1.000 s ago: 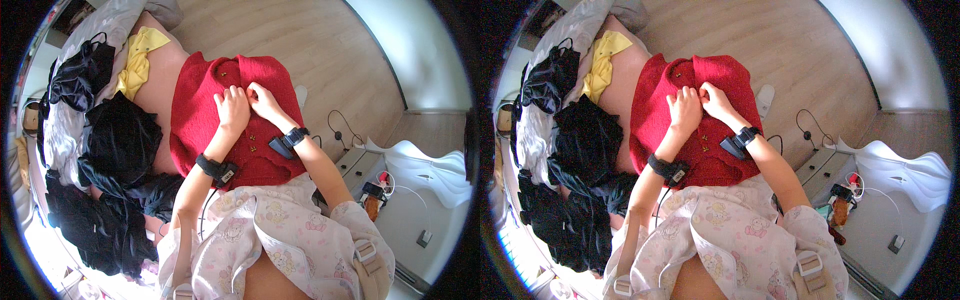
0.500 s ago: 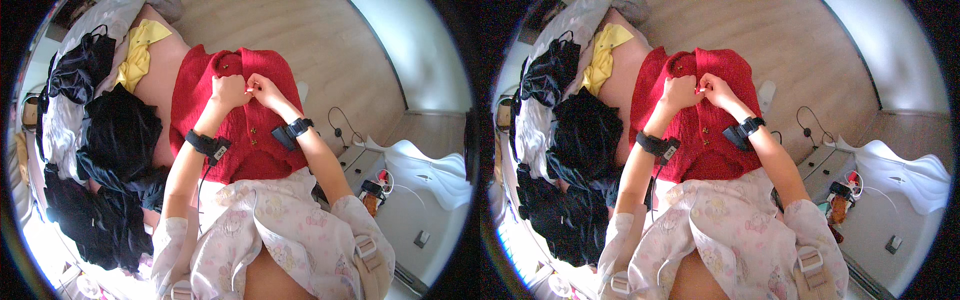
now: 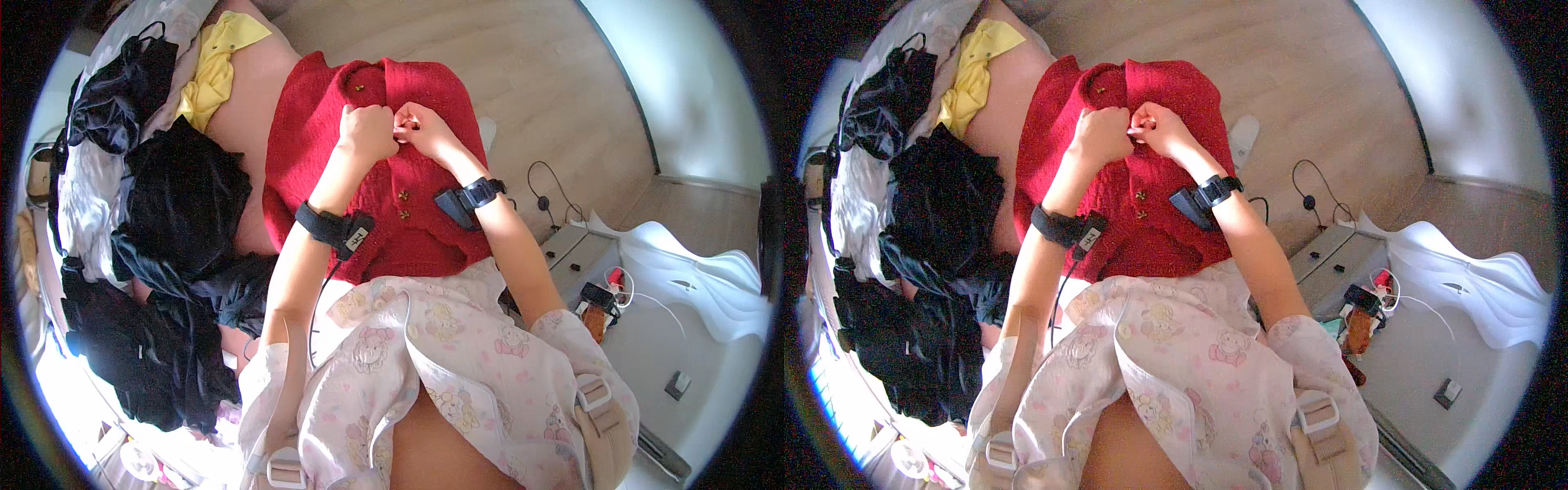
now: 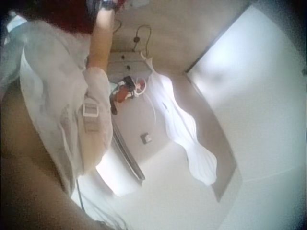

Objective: Sort a pile of laundry on a bed and button a red garment.

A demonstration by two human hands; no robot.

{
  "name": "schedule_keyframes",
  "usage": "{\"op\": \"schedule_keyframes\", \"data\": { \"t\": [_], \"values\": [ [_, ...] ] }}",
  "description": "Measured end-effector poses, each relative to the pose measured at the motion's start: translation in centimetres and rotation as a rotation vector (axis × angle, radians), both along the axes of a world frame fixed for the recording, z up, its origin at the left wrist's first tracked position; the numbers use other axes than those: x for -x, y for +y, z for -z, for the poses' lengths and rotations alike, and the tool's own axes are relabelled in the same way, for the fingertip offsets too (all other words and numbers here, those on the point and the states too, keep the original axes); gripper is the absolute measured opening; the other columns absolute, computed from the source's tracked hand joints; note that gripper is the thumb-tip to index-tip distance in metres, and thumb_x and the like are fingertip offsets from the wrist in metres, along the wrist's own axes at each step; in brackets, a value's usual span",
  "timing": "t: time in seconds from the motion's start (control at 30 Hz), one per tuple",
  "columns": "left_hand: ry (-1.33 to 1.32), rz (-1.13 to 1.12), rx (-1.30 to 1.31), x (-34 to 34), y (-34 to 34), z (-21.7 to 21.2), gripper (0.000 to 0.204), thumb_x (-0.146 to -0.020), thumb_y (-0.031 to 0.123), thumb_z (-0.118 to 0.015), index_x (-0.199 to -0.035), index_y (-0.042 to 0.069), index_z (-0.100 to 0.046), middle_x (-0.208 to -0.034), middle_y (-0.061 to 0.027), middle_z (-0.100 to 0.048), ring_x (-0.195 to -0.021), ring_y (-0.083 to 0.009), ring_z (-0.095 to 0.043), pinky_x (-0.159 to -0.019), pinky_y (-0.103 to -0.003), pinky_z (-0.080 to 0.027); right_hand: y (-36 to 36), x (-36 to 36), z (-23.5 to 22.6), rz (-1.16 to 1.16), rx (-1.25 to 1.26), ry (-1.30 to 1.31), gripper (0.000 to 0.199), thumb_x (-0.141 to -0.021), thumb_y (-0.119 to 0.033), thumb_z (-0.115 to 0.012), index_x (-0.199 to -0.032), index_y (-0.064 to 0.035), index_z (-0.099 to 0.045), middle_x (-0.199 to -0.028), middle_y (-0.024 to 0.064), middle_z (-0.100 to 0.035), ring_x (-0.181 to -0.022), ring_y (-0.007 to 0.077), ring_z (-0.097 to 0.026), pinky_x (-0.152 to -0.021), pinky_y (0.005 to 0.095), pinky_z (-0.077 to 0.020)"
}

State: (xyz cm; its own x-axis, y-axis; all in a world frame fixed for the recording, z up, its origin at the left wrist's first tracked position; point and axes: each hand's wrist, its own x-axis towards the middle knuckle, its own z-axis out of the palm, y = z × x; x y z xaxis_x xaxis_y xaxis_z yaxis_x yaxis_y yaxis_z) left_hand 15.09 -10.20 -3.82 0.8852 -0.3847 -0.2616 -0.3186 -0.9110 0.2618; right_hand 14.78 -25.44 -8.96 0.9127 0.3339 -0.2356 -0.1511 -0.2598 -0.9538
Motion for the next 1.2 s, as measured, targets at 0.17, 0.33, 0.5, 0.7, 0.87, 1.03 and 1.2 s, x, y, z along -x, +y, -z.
{"op": "schedule_keyframes", "data": {
  "t": [0.17,0.33,0.5,0.7,0.87,1.03,1.2],
  "values": [
    [0.007,-0.055,-0.053,0.3,-0.9,-0.4,0.022,-0.072,0.021,-0.067,-0.088,0.007,-0.068,-0.087,-0.0122,-0.069,-0.087,-0.0289,-0.067,-0.082,-0.044,-0.047,-0.4,-0.1,1.1,0.02,0.037,-0.023,0.012,-0.082,-0.002,-0.067,-0.087,-0.003,-0.056,-0.076,0.0027,-0.059,-0.071,0.0098,-0.056,-0.063,0.0261,-0.0472],
    [-0.013,-0.092,-0.066,1.0,-1.4,0.2,0.02,-0.072,0.02,-0.068,-0.088,0.008,-0.069,-0.088,-0.0107,-0.07,-0.087,-0.0277,-0.067,-0.082,-0.042,-0.047,0.2,0.2,0.3,0.072,0.178,-0.074,0.01,-0.082,-0.004,-0.067,-0.088,-0.0035,-0.06,-0.075,0.0022,-0.062,-0.071,0.01,-0.058,-0.064,0.0271,-0.0491],
    [0.001,-0.09,0.03,-0.1,0.4,0.5,0.022,-0.073,0.021,-0.064,-0.09,0.007,-0.068,-0.089,-0.0145,-0.068,-0.089,-0.0319,-0.066,-0.077,-0.045,-0.05,-0.2,-0.1,0.8,0.046,0.079,-0.045,0.012,-0.082,-0.006,-0.069,-0.088,-0.0035,-0.059,-0.074,0.0021,-0.062,-0.068,0.0088,-0.057,-0.063,0.025,-0.0473],
    [0.023,-0.221,0.268,0.5,1.8,1.0,0.019,-0.073,0.014,-0.062,-0.087,0.003,-0.069,-0.084,-0.0224,-0.066,-0.085,-0.035,-0.066,-0.075,-0.043,-0.053,-0.1,-0.1,1.2,0.069,-0.052,-0.116,0.015,-0.083,-0.003,-0.067,-0.085,-0.0041,-0.052,-0.073,0.0011,-0.059,-0.067,0.008,-0.055,-0.061,0.0246,-0.0461],
    [-0.159,-0.1,0.213,1.8,1.4,0.8,0.013,-0.077,0.008,-0.055,-0.084,0.0,-0.063,-0.086,-0.0206,-0.065,-0.083,-0.0371,-0.064,-0.075,-0.048,-0.051,-0.3,-0.3,1.2,0.015,-0.078,-0.077,0.016,-0.085,-0.003,-0.066,-0.088,-0.0044,-0.051,-0.076,0.0007,-0.058,-0.071,0.008,-0.055,-0.065,0.0247,-0.0472],
    [-0.195,-0.097,0.302,2.2,1.7,1.6,0.015,-0.078,0.008,-0.054,-0.089,0.003,-0.063,-0.091,-0.0155,-0.065,-0.086,-0.036,-0.063,-0.077,-0.048,-0.049,-0.1,0.0,2.6,0.011,-0.002,-0.157,0.018,-0.081,-0.008,-0.07,-0.088,-0.0036,-0.053,-0.075,0.0035,-0.059,-0.069,0.012,-0.056,-0.066,0.0282,-0.0479],
    [-0.151,-0.093,0.271,2.3,1.1,1.4,0.018,-0.079,0.011,-0.055,-0.094,0.002,-0.061,-0.095,-0.0147,-0.063,-0.09,-0.0342,-0.062,-0.081,-0.049,-0.045,-0.1,-0.2,3.0,0.039,0.076,-0.145,0.019,-0.081,-0.008,-0.069,-0.087,-0.0038,-0.052,-0.074,0.0048,-0.058,-0.068,0.0132,-0.054,-0.065,0.0296,-0.047]
  ]
}}
